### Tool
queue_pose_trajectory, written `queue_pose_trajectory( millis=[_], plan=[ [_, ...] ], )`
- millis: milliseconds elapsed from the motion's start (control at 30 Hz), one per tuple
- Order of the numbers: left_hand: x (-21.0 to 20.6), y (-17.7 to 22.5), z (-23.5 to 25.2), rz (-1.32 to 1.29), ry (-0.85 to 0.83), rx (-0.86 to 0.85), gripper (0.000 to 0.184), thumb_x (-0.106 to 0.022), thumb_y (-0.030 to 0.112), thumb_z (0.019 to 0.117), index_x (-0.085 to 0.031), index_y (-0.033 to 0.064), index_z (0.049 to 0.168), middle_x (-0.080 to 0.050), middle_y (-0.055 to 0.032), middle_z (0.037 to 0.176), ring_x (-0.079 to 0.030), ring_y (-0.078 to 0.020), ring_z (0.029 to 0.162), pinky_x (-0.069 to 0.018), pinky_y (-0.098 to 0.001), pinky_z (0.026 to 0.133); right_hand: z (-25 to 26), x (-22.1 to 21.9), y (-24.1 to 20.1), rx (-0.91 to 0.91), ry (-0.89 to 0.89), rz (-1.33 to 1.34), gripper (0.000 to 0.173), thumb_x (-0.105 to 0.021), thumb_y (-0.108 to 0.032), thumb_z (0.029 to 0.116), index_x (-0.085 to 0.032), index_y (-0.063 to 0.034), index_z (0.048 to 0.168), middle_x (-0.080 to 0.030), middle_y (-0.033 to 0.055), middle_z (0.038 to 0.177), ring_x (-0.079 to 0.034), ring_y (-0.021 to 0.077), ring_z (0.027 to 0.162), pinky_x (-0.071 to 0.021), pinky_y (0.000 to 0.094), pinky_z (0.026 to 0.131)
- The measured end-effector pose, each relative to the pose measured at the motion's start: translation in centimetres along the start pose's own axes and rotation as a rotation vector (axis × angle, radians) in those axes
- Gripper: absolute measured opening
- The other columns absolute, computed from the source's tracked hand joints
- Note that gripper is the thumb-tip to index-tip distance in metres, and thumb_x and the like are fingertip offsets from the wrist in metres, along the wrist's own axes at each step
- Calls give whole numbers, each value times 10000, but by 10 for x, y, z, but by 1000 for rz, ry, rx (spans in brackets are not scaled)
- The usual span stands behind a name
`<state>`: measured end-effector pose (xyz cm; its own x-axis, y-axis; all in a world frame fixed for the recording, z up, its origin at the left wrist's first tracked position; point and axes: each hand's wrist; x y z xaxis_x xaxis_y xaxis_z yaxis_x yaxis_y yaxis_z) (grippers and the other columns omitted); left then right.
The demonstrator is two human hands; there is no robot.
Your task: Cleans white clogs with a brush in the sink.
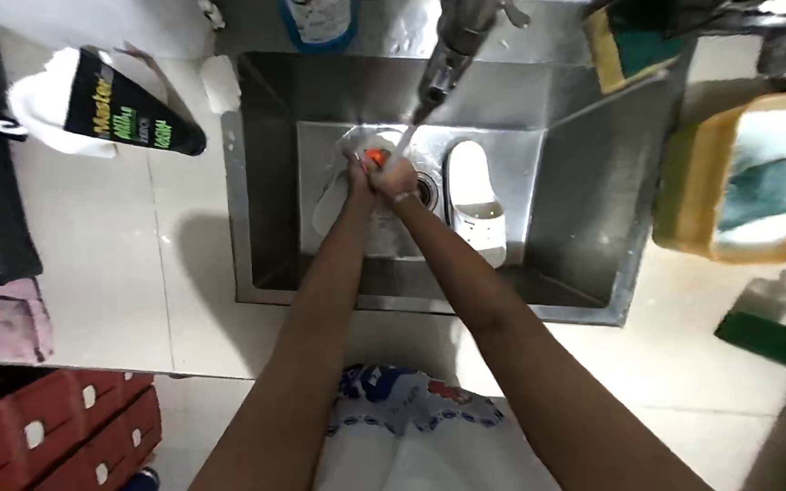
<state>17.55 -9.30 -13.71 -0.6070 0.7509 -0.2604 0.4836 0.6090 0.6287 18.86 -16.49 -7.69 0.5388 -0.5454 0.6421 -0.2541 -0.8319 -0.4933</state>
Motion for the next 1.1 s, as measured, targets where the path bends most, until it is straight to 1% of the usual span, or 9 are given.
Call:
queue_pose_trajectory(
  millis=[167, 367, 467, 533, 600, 700, 833, 933, 1100],
  plan=[
    [2, -14, -11, 171, 45, -56, 777, -127, 568, 1097, -291, -17, 1581, -366, -256, 1599, -386, -322, 1476, -342, -516, 1203, -6, 16, 26, -36, -103, -96, 572, -474, -474, 1071, -676, 49, 1187, -668, 304, 1202, -633, 475, 1171, -475, 675, 973],
    [19, -24, -10, 17, -100, -127, 721, -98, 543, 1102, -445, 47, 1493, -560, -150, 1414, -552, -199, 1253, -466, -401, 1060, 27, -8, -44, 113, 87, -126, 618, -457, -574, 1048, -673, -43, 1276, -705, 246, 1199, -663, 436, 1157, -497, 642, 983],
    [19, -17, -5, -96, -59, -16, 716, -106, 562, 1097, -474, 55, 1445, -613, -144, 1288, -601, -213, 1114, -523, -421, 943, 12, -7, -12, 75, 59, -109, 616, -470, -553, 1050, -680, -20, 1275, -692, 267, 1230, -651, 452, 1184, -488, 660, 1000],
    [15, -13, -5, -73, -87, -9, 671, -151, 526, 1112, -413, 52, 1509, -569, -153, 1402, -579, -211, 1229, -504, -401, 1027, -2, 16, 13, -59, -31, -8, 580, -526, -466, 1055, -670, 70, 1226, -648, 321, 1272, -607, 470, 1241, -452, 651, 1052],
    [17, -8, -13, 154, -109, 41, 663, -268, 529, 1111, -408, 34, 1530, -507, -190, 1499, -523, -273, 1346, -451, -465, 1107, -22, 36, 22, -132, -65, 120, 516, -551, -402, 1058, -674, 80, 1196, -653, 313, 1242, -622, 447, 1205, -467, 624, 1037],
    [14, 6, -26, 672, -185, 49, 668, -377, 540, 1090, -533, -32, 1398, -601, -253, 1299, -594, -331, 1131, -494, -519, 969, -49, 57, 17, -63, 15, 431, 447, -610, -365, 1043, -654, 26, 1254, -695, 244, 1156, -683, 353, 1069, -531, 544, 983],
    [12, 29, -58, 1394, -291, 28, 662, -479, 485, 1076, -557, -112, 1351, -589, -343, 1335, -586, -457, 1255, -450, -621, 1068, -102, 91, 37, -104, -55, 50, 411, -657, -249, 1005, -626, 35, 1301, -658, 282, 1259, -630, 439, 1203, -482, 642, 1014],
    [-16, 58, -97, 1904, -384, -203, 557, -523, 427, 1066, -638, -83, 1258, -614, -344, 1305, -577, -510, 1261, -436, -705, 1023, -146, 149, 87, -180, 281, 154, 421, -691, -303, 991, -647, 12, 1267, -684, 271, 1179, -666, 433, 1119, -506, 643, 975],
    [-97, 80, -139, 1812, -398, -578, 474, -574, 314, 1056, -605, -86, 1309, -579, -332, 1362, -571, -501, 1269, -467, -663, 1019, -198, 278, 196, -254, 941, 244, 551, -706, -441, 951, -646, -8, 1287, -686, 242, 1193, -669, 374, 1110, -513, 575, 994]
  ],
)
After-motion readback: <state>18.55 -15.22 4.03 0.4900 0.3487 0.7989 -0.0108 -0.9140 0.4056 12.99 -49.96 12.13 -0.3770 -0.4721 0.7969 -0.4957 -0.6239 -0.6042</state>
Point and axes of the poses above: each hand's wrist, its own z-axis towards the middle knuckle, its own x-axis out of the back of the hand, y = z × x
